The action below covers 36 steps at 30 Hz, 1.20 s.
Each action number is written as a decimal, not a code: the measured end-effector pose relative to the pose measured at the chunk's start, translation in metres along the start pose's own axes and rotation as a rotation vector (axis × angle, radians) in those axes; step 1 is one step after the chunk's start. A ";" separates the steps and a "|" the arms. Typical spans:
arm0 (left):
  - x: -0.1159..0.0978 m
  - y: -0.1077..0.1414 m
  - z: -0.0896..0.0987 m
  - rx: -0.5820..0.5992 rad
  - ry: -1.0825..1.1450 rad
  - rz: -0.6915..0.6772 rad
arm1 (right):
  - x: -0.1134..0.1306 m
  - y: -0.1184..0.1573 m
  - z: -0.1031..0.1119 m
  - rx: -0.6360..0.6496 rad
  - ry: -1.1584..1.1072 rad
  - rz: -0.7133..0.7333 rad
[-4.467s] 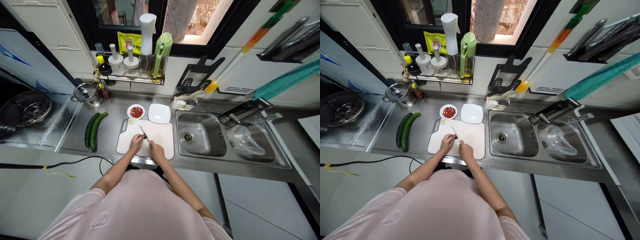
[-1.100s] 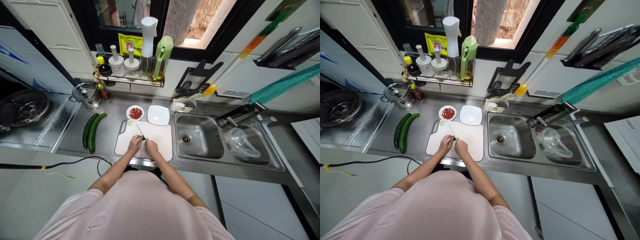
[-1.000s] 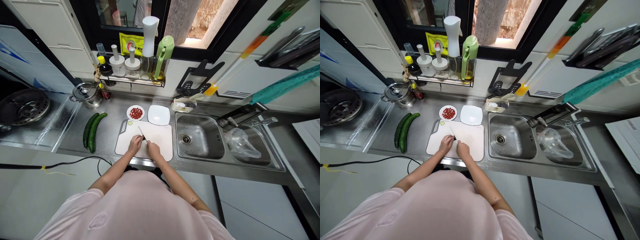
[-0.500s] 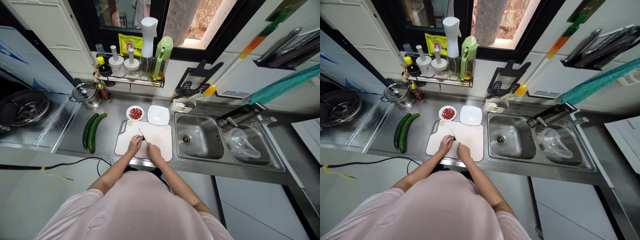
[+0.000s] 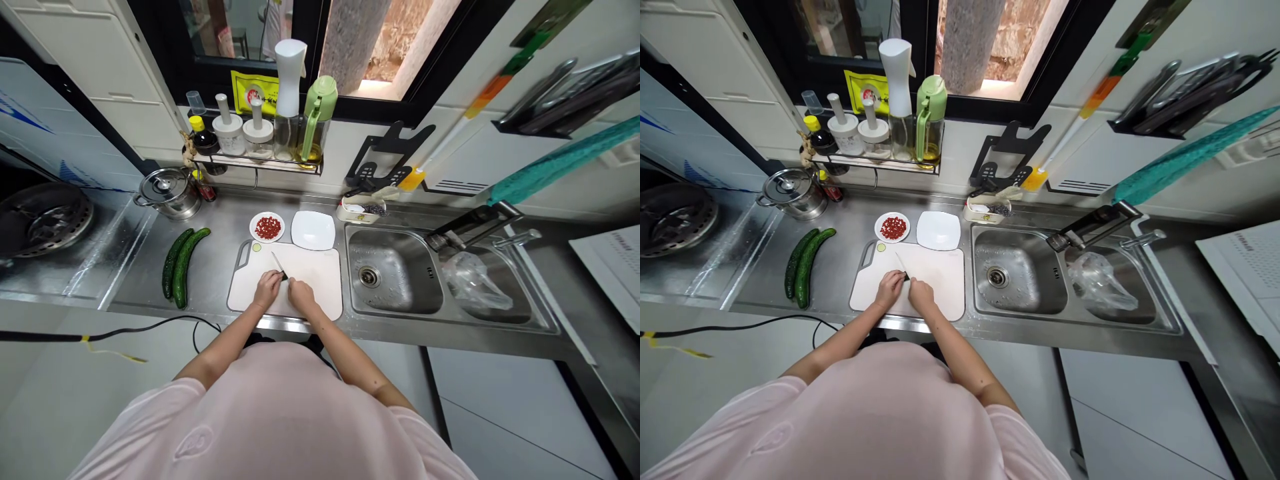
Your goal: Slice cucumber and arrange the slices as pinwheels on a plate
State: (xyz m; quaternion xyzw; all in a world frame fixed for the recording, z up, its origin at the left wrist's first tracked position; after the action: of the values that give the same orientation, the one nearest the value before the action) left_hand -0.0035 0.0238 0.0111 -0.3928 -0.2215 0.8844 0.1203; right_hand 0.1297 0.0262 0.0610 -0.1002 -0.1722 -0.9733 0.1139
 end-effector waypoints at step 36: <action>-0.001 0.000 0.001 -0.007 0.000 0.008 | -0.002 0.008 0.002 0.044 0.013 -0.026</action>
State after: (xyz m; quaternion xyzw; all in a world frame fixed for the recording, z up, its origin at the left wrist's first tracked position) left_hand -0.0033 0.0232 0.0125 -0.3942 -0.2231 0.8840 0.1155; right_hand 0.1337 0.0203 0.0650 -0.0891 -0.1940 -0.9713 0.1046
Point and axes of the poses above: each hand's wrist, its own y-axis away from the middle knuckle, its own z-axis out of the back of the hand, x = y × z, the point moved 3 cm from there along -y, towards the middle knuckle, and after that the axes turned 6 degrees about -x, right-handed, at the moved point
